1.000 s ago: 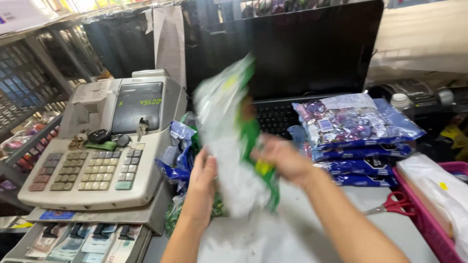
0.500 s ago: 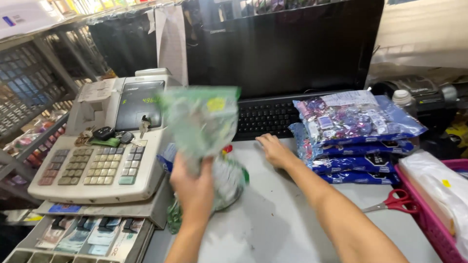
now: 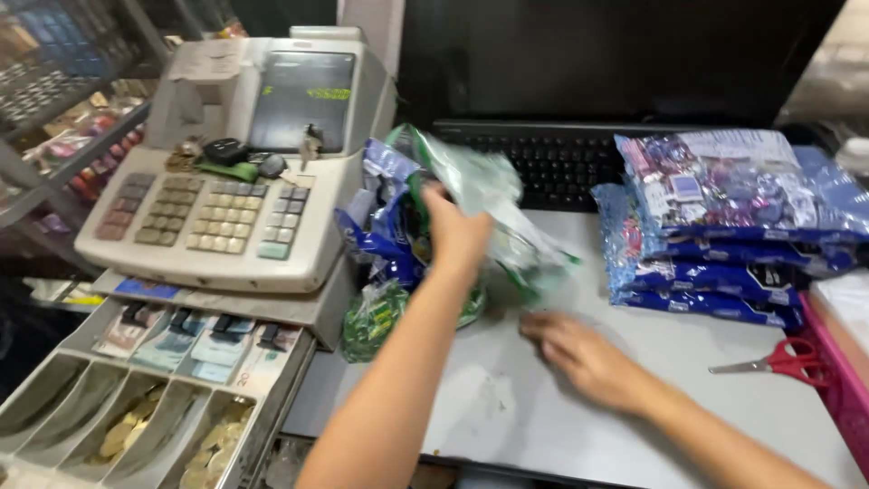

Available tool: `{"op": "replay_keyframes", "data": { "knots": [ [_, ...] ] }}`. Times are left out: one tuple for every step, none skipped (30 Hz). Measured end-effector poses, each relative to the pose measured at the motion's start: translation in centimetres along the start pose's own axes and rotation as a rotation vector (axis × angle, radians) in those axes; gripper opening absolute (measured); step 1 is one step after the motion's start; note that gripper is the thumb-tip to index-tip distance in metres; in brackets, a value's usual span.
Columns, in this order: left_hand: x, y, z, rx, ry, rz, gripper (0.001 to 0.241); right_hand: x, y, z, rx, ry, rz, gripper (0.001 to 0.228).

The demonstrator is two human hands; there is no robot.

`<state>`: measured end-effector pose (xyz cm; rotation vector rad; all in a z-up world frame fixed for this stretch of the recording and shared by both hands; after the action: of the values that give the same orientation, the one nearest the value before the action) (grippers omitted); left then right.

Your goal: Bagging small candies and organizing snack bags on a checkout counter

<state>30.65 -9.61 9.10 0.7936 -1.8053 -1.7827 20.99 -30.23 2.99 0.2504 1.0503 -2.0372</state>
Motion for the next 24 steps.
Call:
{"op": "replay_keyframes", "data": {
  "knots": [
    [0.8, -1.4, -0.5, -0.075, -0.045, 0.027, 0.066, 2.0, -1.0, -0.6, 0.003, -0.108, -0.117, 0.047],
    [1.3, -1.6, 0.4, -0.073, -0.035, 0.033, 0.066, 2.4, -2.4, -0.6, 0.001, -0.118, -0.113, 0.047],
    [2.0, -2.2, 0.5, -0.206, -0.099, 0.075, 0.067, 3.0, -3.8, -0.5, -0.049, -0.148, -0.109, 0.046],
    [2.7, -2.8, 0.7, -0.340, -0.162, 0.116, 0.069, 3.7, -5.2, -0.3, -0.100, -0.178, -0.105, 0.045],
    [3.4, -3.3, 1.9, -0.336, -0.166, 0.117, 0.069, 4.0, -5.4, -0.1, -0.094, -0.178, -0.107, 0.045],
    [4.0, -2.4, 3.0, -0.291, -0.120, -0.090, 0.075, 4.3, -5.4, 0.6, -0.119, -0.112, -0.159, 0.048],
    [4.8, -1.5, 4.2, -0.245, -0.075, -0.300, 0.085, 4.6, -5.3, 1.2, -0.146, -0.041, -0.210, 0.051],
    [7.7, 0.3, 7.3, -0.243, -0.080, -0.301, 0.085, 5.2, -5.0, 1.1, -0.143, -0.036, -0.212, 0.051],
    [10.7, 2.4, 10.5, -0.087, -0.118, -0.326, 0.041, 5.7, -4.4, 0.7, -0.087, -0.073, -0.251, 0.056],
    [13.7, 4.6, 13.7, 0.069, -0.156, -0.350, 0.026, 6.3, -3.7, 0.4, -0.031, -0.109, -0.290, 0.062],
    [15.2, 1.5, 16.0, 0.065, -0.161, -0.356, 0.026, 6.1, -4.2, 0.2, -0.034, -0.101, -0.289, 0.062],
    [17.1, -4.1, 16.9, 0.014, -0.421, 0.072, 0.041, 6.0, -4.8, -0.4, 0.034, -0.169, -0.266, 0.066],
    [20.3, -9.5, 19.0, -0.044, -0.652, 0.519, 0.065, 6.1, -5.5, -1.3, 0.096, -0.242, -0.244, 0.072],
    [20.2, -14.5, 19.3, -0.053, -0.648, 0.520, 0.065, 5.9, -4.3, -2.5, 0.087, -0.240, -0.243, 0.072],
    [21.4, -20.7, 20.5, 0.200, -0.471, 0.944, 0.048, 5.8, -3.2, -3.5, 0.188, -0.187, -0.208, 0.076],
    [23.1, -26.4, 21.7, 0.473, -0.267, 1.347, 0.034, 5.7, -2.4, -4.6, 0.288, -0.132, -0.171, 0.081],
    [23.2, -23.6, 21.5, 0.482, -0.242, 1.345, 0.034, 5.0, -3.0, -5.6, 0.273, -0.147, -0.158, 0.081],
    [23.1, -20.6, 21.5, 0.517, -0.184, 1.331, 0.040, 4.5, -3.6, -6.6, 0.255, -0.186, -0.184, 0.082],
    [22.2, -17.5, 20.8, 0.547, -0.146, 1.307, 0.052, 3.5, -3.9, -7.1, 0.249, -0.207, -0.209, 0.083],
    [22.1, -17.8, 20.9, 0.552, -0.140, 1.294, 0.052, 3.2, -3.8, -8.6, 0.245, -0.205, -0.196, 0.083],
    [22.1, -18.0, 20.9, 0.585, -0.128, 1.259, 0.054, 3.1, -4.0, -9.7, 0.228, -0.177, -0.133, 0.079],
    [22.1, -18.3, 20.7, 0.617, -0.115, 1.223, 0.056, 2.9, -4.1, -10.8, 0.209, -0.149, -0.070, 0.077],
    [21.9, -19.3, 20.9, 0.619, -0.125, 1.219, 0.056, 3.2, -5.8, -11.4, 0.217, -0.143, -0.068, 0.077],
    [21.7, -20.1, 20.7, 0.679, -0.146, 1.223, 0.046, 3.5, -7.8, -12.3, 0.139, -0.180, -0.027, 0.076]
  ]
}}
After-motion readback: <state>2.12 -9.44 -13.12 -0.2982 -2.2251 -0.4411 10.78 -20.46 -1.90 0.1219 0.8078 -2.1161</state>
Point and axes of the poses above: each hand's wrist, its own x-axis away from the middle knuckle, its own z-axis out of the back of the hand, y = z × x, the point moved 6 cm from there along -x, towards the middle knuckle, and after that the axes turned 12 degrees about y, right-handed, at the moved point
